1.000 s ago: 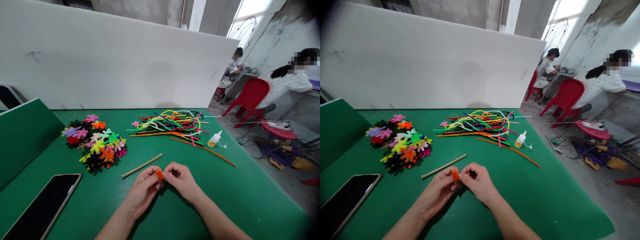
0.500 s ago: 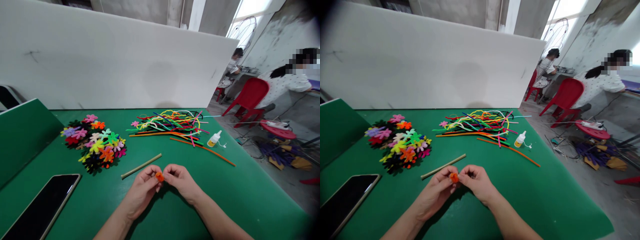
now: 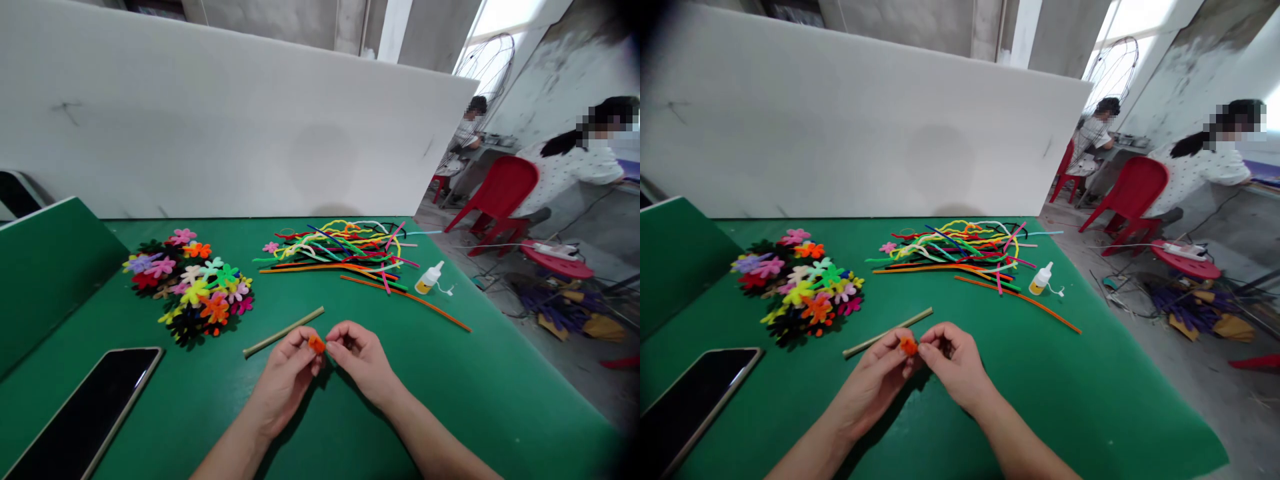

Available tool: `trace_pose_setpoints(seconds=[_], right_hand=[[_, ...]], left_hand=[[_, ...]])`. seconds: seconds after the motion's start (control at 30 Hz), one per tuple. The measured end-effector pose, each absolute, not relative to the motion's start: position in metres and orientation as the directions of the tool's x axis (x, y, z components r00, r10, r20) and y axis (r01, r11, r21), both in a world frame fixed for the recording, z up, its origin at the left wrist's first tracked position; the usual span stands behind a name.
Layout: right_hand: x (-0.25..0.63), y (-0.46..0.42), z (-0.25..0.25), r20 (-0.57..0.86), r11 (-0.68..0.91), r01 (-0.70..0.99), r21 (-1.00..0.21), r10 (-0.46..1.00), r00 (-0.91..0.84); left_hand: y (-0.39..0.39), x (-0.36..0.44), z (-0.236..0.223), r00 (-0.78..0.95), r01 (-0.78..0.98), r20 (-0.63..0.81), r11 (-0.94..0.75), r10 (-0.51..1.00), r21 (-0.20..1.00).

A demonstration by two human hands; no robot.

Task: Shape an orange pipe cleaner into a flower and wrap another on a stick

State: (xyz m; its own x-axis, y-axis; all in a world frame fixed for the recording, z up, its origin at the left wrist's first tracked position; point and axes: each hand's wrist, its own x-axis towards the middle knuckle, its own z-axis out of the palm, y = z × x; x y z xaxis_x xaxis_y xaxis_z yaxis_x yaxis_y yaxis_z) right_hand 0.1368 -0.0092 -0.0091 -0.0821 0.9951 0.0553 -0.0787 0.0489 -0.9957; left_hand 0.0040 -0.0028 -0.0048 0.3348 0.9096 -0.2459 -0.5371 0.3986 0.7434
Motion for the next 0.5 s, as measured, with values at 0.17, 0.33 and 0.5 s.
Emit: trace_pose_setpoints(seconds=[0.17,0.33,0.5], right_hand=[[0.1358,-0.0125,-0.0087,0.282,0.287,0.218,-0.933,0.958,-0.054],[0.1375,-0.0126,-0.0087,0.374,0.373,0.355,-0.857,0.925,-0.07],[0.1402,-0.0127,-0.0096,0.412,0.417,0.473,-0.776,0.903,-0.12]], left_hand=[[-0.0044,0.0056,-0.0047,0.205,-0.379,-0.199,0.265,0.958,0.887],[-0.0047,0.0065,-0.0016,0.094,-0.173,-0.085,0.101,0.992,0.98],[-0.0028,0.0059,-0.0016,0.094,-0.07,-0.032,0.038,0.995,0.997]])
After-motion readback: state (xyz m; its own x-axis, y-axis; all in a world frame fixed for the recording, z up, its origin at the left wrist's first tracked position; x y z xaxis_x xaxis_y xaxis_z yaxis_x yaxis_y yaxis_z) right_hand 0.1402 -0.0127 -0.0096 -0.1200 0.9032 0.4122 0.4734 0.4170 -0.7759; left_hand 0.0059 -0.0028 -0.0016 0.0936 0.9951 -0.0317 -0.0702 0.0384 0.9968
